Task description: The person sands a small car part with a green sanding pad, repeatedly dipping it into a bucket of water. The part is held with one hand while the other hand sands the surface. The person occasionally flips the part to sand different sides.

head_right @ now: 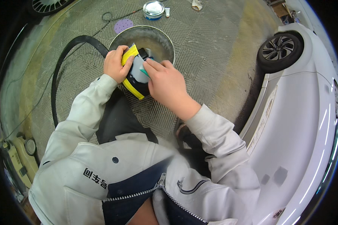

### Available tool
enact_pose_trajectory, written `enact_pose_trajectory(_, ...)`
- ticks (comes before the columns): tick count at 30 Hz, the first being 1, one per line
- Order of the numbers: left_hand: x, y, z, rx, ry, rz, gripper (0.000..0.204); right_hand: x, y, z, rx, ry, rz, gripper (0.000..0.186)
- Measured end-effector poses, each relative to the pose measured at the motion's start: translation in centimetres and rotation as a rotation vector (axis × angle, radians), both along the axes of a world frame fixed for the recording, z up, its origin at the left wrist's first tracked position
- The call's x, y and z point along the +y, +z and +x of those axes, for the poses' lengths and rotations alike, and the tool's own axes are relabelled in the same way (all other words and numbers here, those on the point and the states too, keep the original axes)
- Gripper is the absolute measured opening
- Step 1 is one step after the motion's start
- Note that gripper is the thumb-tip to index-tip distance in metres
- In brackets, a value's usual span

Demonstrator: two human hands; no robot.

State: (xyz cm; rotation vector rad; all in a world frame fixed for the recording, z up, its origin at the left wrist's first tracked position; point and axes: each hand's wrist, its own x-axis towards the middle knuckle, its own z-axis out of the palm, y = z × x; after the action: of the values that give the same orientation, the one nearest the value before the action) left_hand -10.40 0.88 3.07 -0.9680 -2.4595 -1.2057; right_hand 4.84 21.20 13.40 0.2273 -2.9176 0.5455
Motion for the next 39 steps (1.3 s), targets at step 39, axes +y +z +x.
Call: enact_pose_trajectory(39,0.5,-0.5,-0.4,0.012,0.012,0.006,0.035,-2.3,-1.8,-2.2,0.203,-0.048,0.085,0.055)
